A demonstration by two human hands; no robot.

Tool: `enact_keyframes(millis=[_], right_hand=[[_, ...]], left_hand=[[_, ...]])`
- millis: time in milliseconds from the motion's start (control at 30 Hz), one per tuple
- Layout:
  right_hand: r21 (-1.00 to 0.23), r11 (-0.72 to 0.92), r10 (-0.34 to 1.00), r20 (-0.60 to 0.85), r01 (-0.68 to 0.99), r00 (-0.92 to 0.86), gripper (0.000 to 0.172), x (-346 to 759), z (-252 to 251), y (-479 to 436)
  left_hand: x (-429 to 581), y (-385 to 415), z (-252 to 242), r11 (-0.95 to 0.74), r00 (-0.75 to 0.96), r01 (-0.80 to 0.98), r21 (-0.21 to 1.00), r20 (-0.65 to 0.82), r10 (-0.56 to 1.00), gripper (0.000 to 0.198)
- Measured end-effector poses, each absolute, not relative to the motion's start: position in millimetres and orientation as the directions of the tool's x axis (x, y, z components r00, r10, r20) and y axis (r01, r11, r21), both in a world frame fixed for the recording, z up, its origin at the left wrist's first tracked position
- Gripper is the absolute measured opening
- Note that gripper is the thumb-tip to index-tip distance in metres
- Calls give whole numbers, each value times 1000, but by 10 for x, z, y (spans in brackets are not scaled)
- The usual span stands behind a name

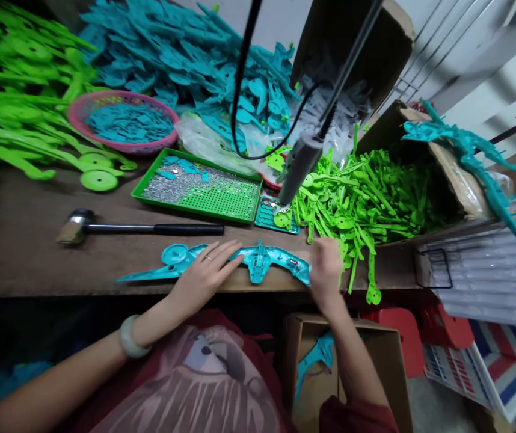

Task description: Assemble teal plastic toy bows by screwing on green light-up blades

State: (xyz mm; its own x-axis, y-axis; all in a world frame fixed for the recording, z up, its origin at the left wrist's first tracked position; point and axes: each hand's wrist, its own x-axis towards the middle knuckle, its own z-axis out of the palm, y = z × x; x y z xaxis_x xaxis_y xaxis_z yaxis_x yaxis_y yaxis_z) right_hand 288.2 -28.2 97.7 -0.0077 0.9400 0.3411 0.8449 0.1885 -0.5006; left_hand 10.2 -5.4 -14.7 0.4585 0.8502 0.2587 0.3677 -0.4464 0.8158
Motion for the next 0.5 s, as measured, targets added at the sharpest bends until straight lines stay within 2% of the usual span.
enact_keyframes(millis=[100, 167, 233, 300, 400, 500], right_hand=[[-439, 218, 941, 333, 872, -68, 12, 2528, 465, -200], [-396, 246, 937, 332, 885, -112, 16, 2384, 209, -154], [-359, 274, 929, 340, 892, -149, 21, 2316, 37, -127], [-343, 312, 915, 359, 886, -183, 24, 2309, -55, -125], [-369, 377, 886, 410, 850, -216, 23, 2336, -81, -171], [-444, 420, 859, 476, 791, -189, 23, 2284, -48, -260]], left_hand=[[14, -480, -130, -304, 370, 263, 916, 195, 908, 28], [43, -737, -106, 0, 309, 69, 998, -22, 951, 27], [120, -866, -68, 342, 328, -186, 921, -270, 905, 41], [209, -848, -15, 528, 353, -401, 749, -405, 843, 54], [325, -686, 74, 570, 281, -551, 609, -507, 815, 50], [423, -555, 151, 577, 246, -534, 619, -539, 806, 37]])
